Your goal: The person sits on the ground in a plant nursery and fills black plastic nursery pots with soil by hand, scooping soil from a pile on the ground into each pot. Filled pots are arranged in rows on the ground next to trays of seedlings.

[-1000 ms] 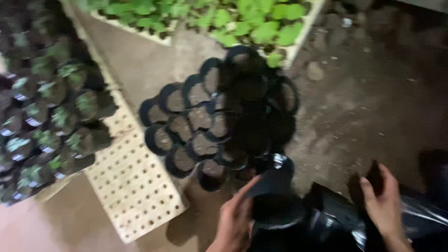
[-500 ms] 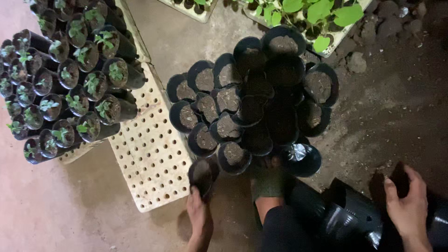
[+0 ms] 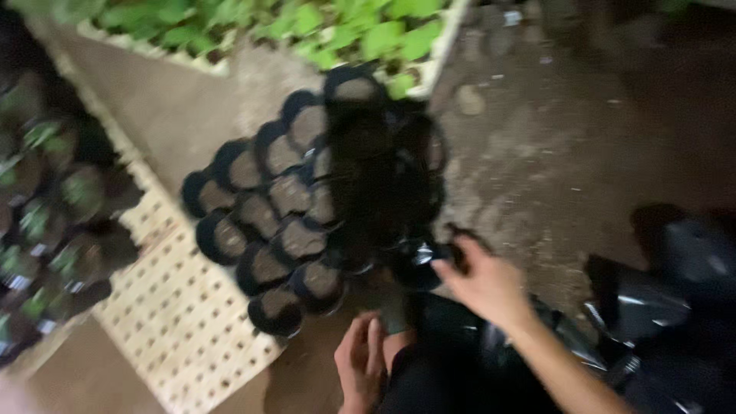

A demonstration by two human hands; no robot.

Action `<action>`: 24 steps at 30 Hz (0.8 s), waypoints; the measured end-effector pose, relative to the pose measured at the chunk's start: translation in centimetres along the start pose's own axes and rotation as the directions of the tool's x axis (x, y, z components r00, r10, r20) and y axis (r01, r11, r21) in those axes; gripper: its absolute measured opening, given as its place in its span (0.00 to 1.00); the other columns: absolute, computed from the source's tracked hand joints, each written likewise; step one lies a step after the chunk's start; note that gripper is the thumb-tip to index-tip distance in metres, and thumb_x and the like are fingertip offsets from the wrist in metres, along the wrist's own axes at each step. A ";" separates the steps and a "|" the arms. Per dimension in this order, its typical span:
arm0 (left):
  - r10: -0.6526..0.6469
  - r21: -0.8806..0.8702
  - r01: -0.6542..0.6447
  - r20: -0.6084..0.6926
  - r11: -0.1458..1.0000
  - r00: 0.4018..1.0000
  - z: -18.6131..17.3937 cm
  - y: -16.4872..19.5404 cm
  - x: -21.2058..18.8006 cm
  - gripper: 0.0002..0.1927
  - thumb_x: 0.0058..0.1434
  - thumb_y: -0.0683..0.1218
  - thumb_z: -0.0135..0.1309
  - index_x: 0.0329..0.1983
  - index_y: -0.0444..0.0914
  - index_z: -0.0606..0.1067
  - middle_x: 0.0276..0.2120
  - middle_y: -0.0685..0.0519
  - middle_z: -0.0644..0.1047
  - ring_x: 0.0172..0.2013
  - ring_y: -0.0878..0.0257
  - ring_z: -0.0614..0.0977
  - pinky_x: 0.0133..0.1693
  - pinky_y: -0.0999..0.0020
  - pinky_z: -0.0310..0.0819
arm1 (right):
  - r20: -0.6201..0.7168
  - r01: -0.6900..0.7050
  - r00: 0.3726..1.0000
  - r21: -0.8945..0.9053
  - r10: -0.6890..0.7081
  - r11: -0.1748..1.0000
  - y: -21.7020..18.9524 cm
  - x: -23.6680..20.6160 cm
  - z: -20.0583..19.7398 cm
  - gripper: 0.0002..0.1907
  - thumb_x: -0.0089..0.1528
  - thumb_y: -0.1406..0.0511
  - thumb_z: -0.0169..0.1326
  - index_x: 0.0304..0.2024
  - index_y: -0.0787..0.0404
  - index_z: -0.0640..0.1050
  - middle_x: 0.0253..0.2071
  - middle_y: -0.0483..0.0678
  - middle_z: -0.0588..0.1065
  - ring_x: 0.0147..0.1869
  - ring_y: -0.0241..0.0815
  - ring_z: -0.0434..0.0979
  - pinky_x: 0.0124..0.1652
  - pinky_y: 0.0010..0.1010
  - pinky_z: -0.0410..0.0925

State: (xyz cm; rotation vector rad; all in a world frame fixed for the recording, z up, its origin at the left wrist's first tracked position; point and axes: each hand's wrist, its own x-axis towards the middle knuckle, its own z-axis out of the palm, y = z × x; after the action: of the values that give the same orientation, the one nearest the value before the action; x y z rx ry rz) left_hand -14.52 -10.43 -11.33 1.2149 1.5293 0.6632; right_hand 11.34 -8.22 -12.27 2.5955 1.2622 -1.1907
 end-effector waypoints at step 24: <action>0.301 0.368 -0.730 0.734 0.576 0.608 24.5 12.0 12.1 0.12 0.64 0.41 0.48 0.47 0.37 0.78 0.38 0.42 0.81 0.34 0.46 0.85 0.36 0.55 0.80 | -0.181 0.464 0.722 -0.590 -0.668 0.661 17.0 4.9 -8.6 0.32 0.62 0.48 0.49 0.63 0.58 0.70 0.77 0.58 0.49 0.80 0.56 0.45 0.69 0.64 0.43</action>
State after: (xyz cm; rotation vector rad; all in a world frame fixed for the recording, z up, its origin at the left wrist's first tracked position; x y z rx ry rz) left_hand 13.10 0.72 -13.30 2.2549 0.7769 0.0332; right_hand 30.16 -13.56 -14.27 2.1123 2.2427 -0.2311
